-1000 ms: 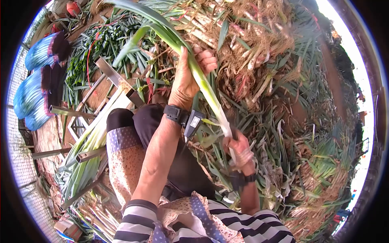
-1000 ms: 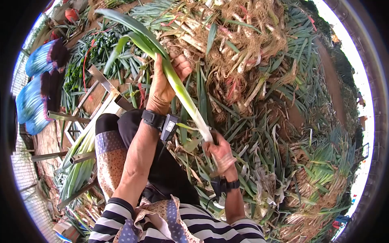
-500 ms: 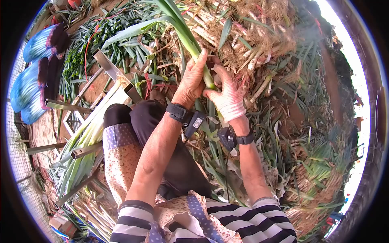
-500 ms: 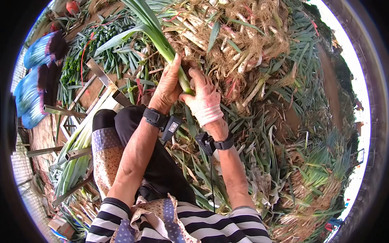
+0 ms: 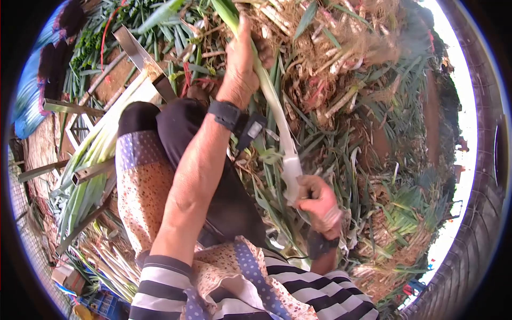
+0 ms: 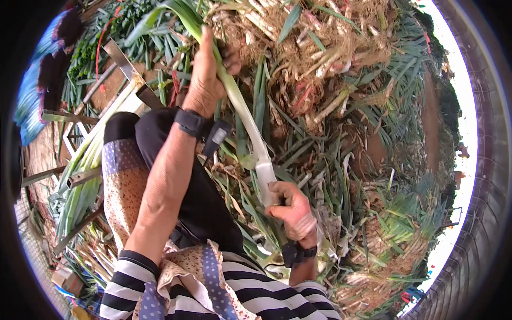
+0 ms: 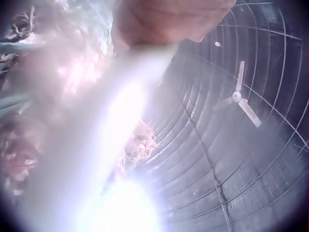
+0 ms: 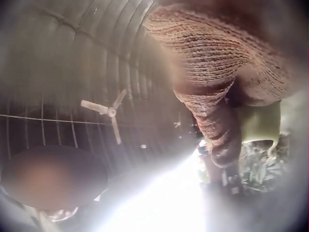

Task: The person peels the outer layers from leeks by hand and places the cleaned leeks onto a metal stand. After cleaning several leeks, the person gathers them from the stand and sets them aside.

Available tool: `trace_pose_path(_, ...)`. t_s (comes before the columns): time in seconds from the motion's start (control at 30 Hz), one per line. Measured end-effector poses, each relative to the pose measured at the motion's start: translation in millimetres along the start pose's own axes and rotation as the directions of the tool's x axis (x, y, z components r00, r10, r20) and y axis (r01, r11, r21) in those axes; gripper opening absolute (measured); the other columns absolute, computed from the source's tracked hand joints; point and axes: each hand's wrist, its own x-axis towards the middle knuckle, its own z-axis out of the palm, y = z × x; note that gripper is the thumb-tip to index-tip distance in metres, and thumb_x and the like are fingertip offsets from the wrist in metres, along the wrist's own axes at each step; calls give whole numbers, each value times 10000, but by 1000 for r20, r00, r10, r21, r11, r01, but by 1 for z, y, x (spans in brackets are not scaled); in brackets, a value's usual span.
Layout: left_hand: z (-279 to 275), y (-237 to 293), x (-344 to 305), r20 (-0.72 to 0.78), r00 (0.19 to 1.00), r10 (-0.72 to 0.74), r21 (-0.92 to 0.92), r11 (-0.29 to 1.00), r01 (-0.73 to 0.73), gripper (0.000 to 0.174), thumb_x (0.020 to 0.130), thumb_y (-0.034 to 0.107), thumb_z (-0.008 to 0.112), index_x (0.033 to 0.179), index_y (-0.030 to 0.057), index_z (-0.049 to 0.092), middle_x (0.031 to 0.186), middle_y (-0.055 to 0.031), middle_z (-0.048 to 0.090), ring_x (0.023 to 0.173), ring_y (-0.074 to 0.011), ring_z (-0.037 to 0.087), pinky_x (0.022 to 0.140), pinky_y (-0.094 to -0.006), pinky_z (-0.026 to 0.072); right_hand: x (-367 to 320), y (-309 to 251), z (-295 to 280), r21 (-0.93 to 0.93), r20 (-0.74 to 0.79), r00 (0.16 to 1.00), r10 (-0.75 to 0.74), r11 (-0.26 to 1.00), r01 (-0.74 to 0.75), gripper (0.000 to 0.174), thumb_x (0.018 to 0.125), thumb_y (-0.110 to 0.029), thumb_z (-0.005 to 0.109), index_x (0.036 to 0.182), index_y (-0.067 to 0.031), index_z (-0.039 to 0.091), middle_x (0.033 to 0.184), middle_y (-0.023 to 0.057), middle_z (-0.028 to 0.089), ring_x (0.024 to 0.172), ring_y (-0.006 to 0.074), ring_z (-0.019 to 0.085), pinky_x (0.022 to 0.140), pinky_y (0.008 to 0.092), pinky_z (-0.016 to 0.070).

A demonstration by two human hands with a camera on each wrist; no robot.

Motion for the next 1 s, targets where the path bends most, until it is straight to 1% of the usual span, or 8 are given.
trace_pose_path(0.13, -4, 5, -2, 273, 962, 18, -77, 997, 3, 546, 878, 629, 414, 858, 84, 420, 631, 3, 345, 491, -70, 318, 409, -217, 266, -12, 52, -25, -335, -71, 995, 70, 938, -90, 491, 603, 6, 715, 1075, -29, 585, 883, 57, 597, 749, 149, 549, 696, 268, 460)
trace_pose_path(0.23, 9, 2, -19, 165, 979, -118, -43, 991, 126, 471, 893, 622, 386, 815, 163, 463, 605, 36, 362, 483, -82, 305, 439, -234, 248, -14, 78, -25, -645, -176, 981, 86, 743, -181, 443, 633, -105, 713, 1057, -44, 599, 897, 129, 644, 826, 219, 625, 758, 318, 481)
trace_pose_path(0.4, 11, -12, -32, 241, 962, -127, -12, 991, 134, 458, 898, 601, 407, 875, 148, 470, 601, 35, 354, 477, -78, 311, 422, -226, 265, -9, 166, -45, -687, -300, 949, 97, 668, -285, 337, 648, -103, 678, 980, -72, 625, 867, 116, 662, 797, 235, 641, 729, 330, 490)
trace_pose_path(0.57, 12, -9, -37, 227, 974, -15, 184, 983, -28, 666, 868, 672, 363, 1015, 30, 461, 591, 26, 367, 437, -61, 303, 378, -219, 285, -26, 254, -79, -839, -434, 852, 294, 212, -501, 245, 773, -175, 572, 1001, -109, 634, 1013, 202, 620, 949, 380, 590, 778, 445, 481)
trace_pose_path(0.67, -6, 18, -13, 246, 965, 87, 148, 981, -126, 739, 826, 734, 340, 1023, 31, 454, 621, 30, 388, 476, -57, 338, 388, -209, 307, -101, 313, -141, -799, -488, 673, 556, 25, -601, 513, 741, -277, 609, 1228, -126, 549, 1228, 145, 556, 1106, 304, 555, 894, 413, 469)
trace_pose_path(0.73, -9, 33, -11, 386, 914, 127, -109, 990, -91, 481, 895, 600, 416, 897, 122, 474, 594, 34, 350, 472, -70, 316, 399, -213, 266, -116, 277, -150, -887, -361, 665, 654, -21, -461, 729, 635, -338, 726, 1283, -96, 496, 1236, 184, 545, 1166, 298, 515, 971, 357, 420)
trace_pose_path(0.9, -32, 36, 17, 576, 788, 215, -203, 972, -117, 740, 785, 723, 449, 1032, 28, 505, 638, 24, 331, 534, -74, 308, 396, -198, 293, -51, 113, -88, -764, -523, 849, 81, 396, -509, 411, 779, -352, 619, 1115, -117, 594, 1030, 164, 627, 962, 369, 580, 810, 437, 458)
trace_pose_path(1.0, -27, 38, 7, 502, 833, 231, -265, 958, -105, 689, 784, 752, 400, 982, 104, 521, 640, 11, 347, 512, -90, 289, 419, -219, 283, 3, 23, -18, -910, -366, 671, -645, 398, -114, 329, 789, -280, 642, 1045, -76, 609, 955, 140, 627, 891, 339, 586, 777, 425, 463)
